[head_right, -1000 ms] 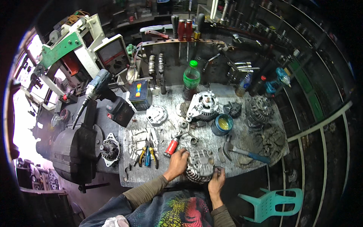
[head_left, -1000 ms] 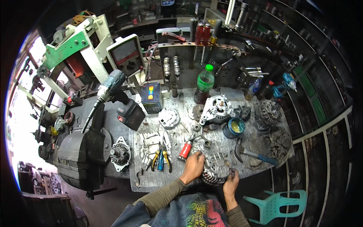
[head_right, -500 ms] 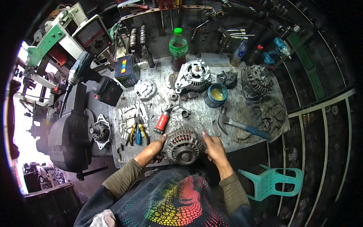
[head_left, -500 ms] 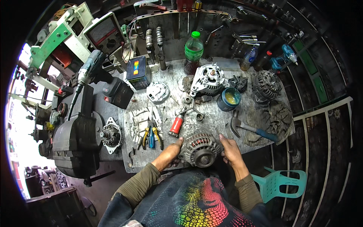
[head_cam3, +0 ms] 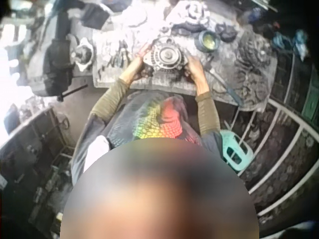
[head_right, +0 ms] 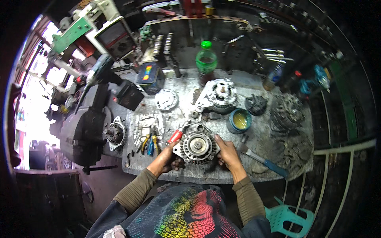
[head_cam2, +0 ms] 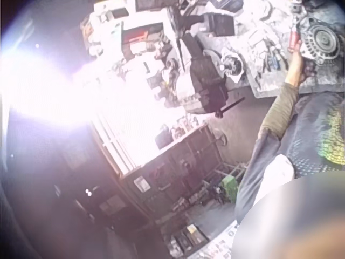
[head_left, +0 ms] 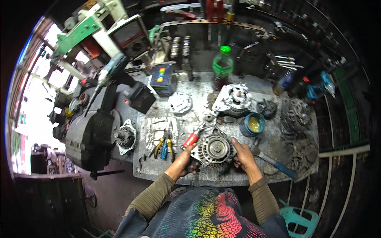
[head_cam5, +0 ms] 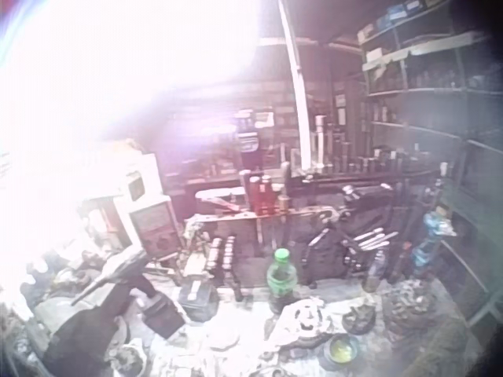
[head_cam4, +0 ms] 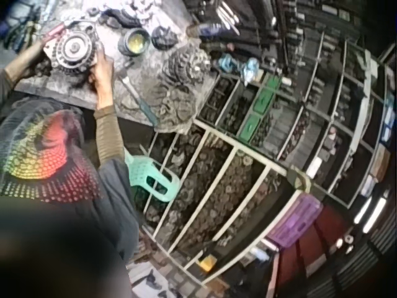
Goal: The person disassembles and reassembles an alternator on a workbench. They remove the rear housing, inspect the stator, use a power drill to remove and install bolts, and hammer a component into place. The person handles multiple alternator parts and tools throughout the process.
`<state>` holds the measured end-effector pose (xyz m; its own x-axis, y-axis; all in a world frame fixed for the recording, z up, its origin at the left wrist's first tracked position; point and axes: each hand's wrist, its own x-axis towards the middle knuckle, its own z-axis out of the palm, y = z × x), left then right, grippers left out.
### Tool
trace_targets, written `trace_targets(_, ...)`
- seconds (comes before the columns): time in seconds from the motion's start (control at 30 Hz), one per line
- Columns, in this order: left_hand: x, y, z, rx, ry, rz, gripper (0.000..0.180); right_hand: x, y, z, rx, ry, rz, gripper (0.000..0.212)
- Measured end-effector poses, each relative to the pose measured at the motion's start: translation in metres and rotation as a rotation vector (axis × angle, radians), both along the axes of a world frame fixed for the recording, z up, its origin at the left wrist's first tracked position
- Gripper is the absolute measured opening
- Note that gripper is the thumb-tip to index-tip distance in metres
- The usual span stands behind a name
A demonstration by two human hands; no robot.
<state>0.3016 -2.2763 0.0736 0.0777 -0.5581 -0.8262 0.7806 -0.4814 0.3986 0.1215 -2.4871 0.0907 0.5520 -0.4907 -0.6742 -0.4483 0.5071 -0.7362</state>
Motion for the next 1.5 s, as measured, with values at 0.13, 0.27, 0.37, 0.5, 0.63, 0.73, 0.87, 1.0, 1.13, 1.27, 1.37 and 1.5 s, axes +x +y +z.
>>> trace_targets(0.13, -0.007, 0.009, 0.000, 0.028, -0.087, 0.106, 0.072, -0.006, -0.006, -0.017, -0.107, -0.082, 0.020, 0.049)
trace_targets(0.27, -0.005, 0.043, 0.008, 0.053, -0.352, 0.062, 0.063, -0.017, -0.015, -0.013, -0.636, 0.020, 0.013, 0.024)
trace_targets(0.37, -0.008, 0.085, 0.013, 0.105, -0.460, 0.196, 0.055, -0.023, -0.024, 0.017, -0.826, -0.149, -0.067, 0.013)
trace_targets(0.5, -0.018, 0.140, 0.011, 0.138, -0.470, 0.417, 0.048, -0.001, -0.018, 0.074, -1.202, -0.410, 0.025, 0.008)
trace_targets(0.63, -0.026, 0.186, 0.005, 0.150, -0.475, 0.487, 0.044, 0.030, 0.048, 0.116, -1.141, -0.427, 0.093, 0.020)
trace_targets(0.73, -0.017, 0.222, 0.001, 0.141, -0.545, 0.462, 0.040, 0.058, 0.122, 0.124, -1.161, -0.612, 0.318, 0.021)
trace_targets(0.87, 0.007, 0.301, 0.001, 0.043, -0.684, 0.415, 0.040, 0.105, 0.250, 0.103, -0.769, -0.585, 0.624, 0.030)
trace_targets(1.0, 0.030, 0.408, 0.007, 0.104, -0.791, 0.470, 0.034, 0.165, 0.374, 0.086, -0.667, -0.649, 1.010, 0.023)
trace_targets(1.13, 0.049, 0.498, 0.032, 0.206, -0.930, 0.576, 0.027, 0.228, 0.445, 0.108, -0.711, -0.840, 1.125, 0.022)
trace_targets(1.27, 0.087, 0.555, 0.056, 0.125, -0.779, 0.806, 0.026, 0.289, 0.486, 0.136, -0.603, -0.932, 1.090, 0.023)
trace_targets(1.37, 0.127, 0.580, 0.058, 0.152, -0.860, 0.832, 0.025, 0.321, 0.528, 0.127, -0.465, -0.859, 1.241, 0.022)
trace_targets(1.5, 0.202, 0.601, 0.054, 0.099, -0.942, 0.795, 0.024, 0.357, 0.602, 0.084, -0.362, -0.815, 1.327, 0.022)
